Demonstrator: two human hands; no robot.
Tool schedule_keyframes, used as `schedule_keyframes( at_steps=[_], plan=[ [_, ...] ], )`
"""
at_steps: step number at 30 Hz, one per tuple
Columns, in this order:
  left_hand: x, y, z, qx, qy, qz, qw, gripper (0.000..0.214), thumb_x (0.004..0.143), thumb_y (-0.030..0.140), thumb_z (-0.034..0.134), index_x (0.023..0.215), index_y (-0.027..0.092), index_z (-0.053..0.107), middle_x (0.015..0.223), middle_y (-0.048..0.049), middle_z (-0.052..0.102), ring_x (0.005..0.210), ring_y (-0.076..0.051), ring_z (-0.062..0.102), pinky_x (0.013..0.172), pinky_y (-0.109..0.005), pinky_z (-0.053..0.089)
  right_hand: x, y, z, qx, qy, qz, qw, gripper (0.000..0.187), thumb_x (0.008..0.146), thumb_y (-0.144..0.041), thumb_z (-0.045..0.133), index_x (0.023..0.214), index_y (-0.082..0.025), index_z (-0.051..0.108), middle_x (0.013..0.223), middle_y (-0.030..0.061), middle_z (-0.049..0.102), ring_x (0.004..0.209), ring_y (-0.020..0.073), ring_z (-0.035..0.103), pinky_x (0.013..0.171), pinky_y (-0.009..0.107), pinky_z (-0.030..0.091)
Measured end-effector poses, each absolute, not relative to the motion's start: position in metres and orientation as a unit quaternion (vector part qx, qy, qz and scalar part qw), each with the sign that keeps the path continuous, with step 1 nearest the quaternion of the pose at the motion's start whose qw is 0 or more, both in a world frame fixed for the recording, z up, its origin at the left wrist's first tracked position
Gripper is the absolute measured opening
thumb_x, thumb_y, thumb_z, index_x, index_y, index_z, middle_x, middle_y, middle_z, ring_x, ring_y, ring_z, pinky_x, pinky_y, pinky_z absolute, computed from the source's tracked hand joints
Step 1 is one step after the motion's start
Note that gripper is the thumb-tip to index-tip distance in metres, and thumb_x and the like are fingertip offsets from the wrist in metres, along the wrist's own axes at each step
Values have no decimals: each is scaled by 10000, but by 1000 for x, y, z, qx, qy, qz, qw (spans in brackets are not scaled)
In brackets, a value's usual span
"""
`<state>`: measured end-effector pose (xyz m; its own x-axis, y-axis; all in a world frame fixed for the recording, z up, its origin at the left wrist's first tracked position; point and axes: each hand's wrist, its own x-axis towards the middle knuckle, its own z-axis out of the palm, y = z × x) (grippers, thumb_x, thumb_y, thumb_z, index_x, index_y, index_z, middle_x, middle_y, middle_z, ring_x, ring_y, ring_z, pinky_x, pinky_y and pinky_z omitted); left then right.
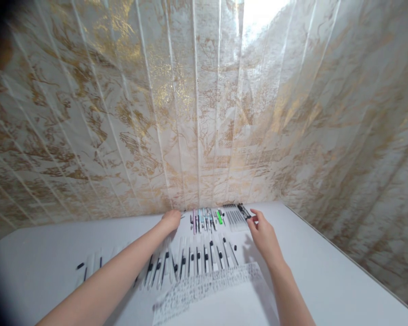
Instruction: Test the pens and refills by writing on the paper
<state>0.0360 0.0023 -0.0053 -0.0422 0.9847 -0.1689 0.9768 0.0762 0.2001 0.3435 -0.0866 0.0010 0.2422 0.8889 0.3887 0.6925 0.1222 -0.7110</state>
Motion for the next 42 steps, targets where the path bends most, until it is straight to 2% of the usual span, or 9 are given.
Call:
schedule_keyframes(
  at_steps=[6,12,18,34,42],
  plan=[
    [24,-6,-8,687,713,63,123,332,908,319,581,1203,172,548,1210,-84,588,1006,-225,615,839,-435,526,347,-88,4,-656,-603,113,439,484,770,-441,443,1145,-154,548,844,77,652,596,194,594,530,310,490],
    [17,-18,-5,769,605,119,167,325,913,307,573,1209,176,540,1198,-80,595,983,-215,624,829,-426,531,344,-86,1,-651,-605,131,439,458,759,-405,445,1135,-162,544,817,66,654,580,192,597,533,310,491],
    [36,-16,-10,817,532,105,195,331,908,319,580,1204,175,546,1189,-77,598,978,-217,624,820,-422,535,341,-87,2,-643,-614,144,434,436,764,-398,446,1130,-177,533,776,48,654,551,187,597,525,307,496],
    [57,-35,-7,767,627,68,119,324,911,321,576,1198,173,553,1204,-84,592,1000,-220,617,839,-431,527,332,-91,5,-626,-632,169,426,368,767,-353,457,1094,-200,531,682,14,663,492,178,587,515,299,481],
    [25,-27,-4,725,661,113,154,315,912,312,574,1195,174,549,1184,-77,601,973,-212,627,821,-419,534,323,-90,5,-605,-649,184,422,391,791,-343,435,1138,-183,516,718,20,669,514,173,583,526,294,478]
  ],
)
